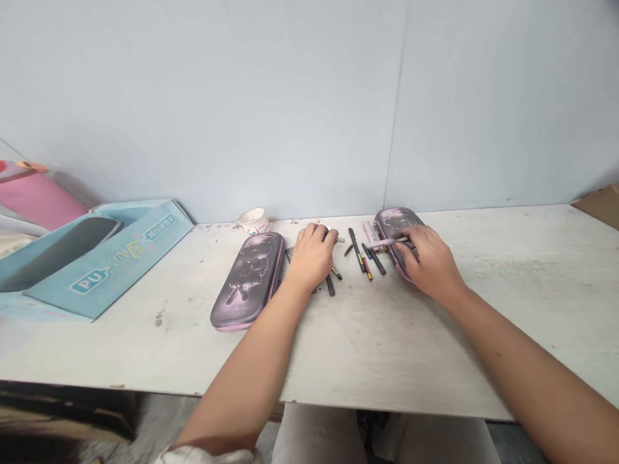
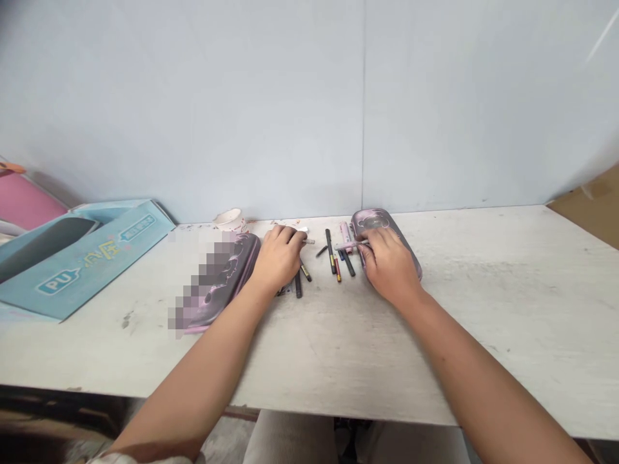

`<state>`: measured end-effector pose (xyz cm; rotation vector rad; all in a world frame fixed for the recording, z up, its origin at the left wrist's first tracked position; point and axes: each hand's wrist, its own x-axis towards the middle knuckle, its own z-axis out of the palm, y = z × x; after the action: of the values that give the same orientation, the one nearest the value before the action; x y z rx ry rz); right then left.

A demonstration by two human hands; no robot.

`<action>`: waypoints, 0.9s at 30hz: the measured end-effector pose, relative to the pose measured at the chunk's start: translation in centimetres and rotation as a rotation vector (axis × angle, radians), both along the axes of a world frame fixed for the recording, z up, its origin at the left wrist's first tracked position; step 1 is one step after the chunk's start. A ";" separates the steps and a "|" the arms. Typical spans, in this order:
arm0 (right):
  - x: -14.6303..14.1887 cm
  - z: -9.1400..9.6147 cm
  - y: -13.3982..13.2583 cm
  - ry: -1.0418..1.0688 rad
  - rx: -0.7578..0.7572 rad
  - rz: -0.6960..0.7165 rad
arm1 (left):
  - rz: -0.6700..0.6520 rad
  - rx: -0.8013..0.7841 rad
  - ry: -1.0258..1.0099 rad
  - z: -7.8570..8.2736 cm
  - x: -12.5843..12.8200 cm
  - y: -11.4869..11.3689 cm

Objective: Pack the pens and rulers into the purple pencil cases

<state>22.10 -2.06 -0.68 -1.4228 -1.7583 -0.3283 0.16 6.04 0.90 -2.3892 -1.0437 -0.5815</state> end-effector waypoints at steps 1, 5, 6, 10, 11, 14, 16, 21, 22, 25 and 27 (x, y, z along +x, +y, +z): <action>-0.1 0.1 0.0 0.006 0.006 0.004 | 0.009 0.033 -0.003 0.2 0.0 -0.2; -0.4 0.3 -0.2 0.039 0.017 0.025 | 0.027 0.037 -0.055 0.6 0.4 -0.8; -0.4 0.4 -0.3 0.059 0.023 0.031 | 0.026 -0.021 -0.096 0.5 0.6 -0.9; -0.5 0.6 -0.3 0.149 0.035 0.066 | -0.089 -0.422 -0.319 -0.4 1.8 -1.2; -0.4 0.7 -0.3 0.168 0.033 0.072 | -0.129 -0.543 -0.372 -0.5 2.1 -1.3; -0.2 0.8 -0.3 0.211 0.032 0.073 | -0.231 -0.868 -0.550 -0.7 2.7 -1.5; 0.0 0.8 -0.4 0.204 0.050 0.074 | -0.281 -0.982 -0.658 -0.5 2.8 -1.6; 0.4 0.9 -0.4 0.061 0.117 0.088 | -0.211 -0.972 -0.652 -0.2 2.7 -2.0; 0.4 0.9 -0.4 0.045 0.116 0.082 | -0.184 -0.961 -0.634 -0.2 2.7 -2.0; 0.5 0.8 -0.3 0.034 0.081 0.067 | -0.141 -0.932 -0.595 -0.2 2.8 -2.3; 0.5 0.7 -0.3 0.021 0.057 0.087 | -0.142 -0.905 -0.572 -0.2 2.8 -2.4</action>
<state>22.56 -2.32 0.01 -1.3004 -1.7745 -0.3138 2.96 3.66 0.73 -3.1821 -1.6478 -1.0557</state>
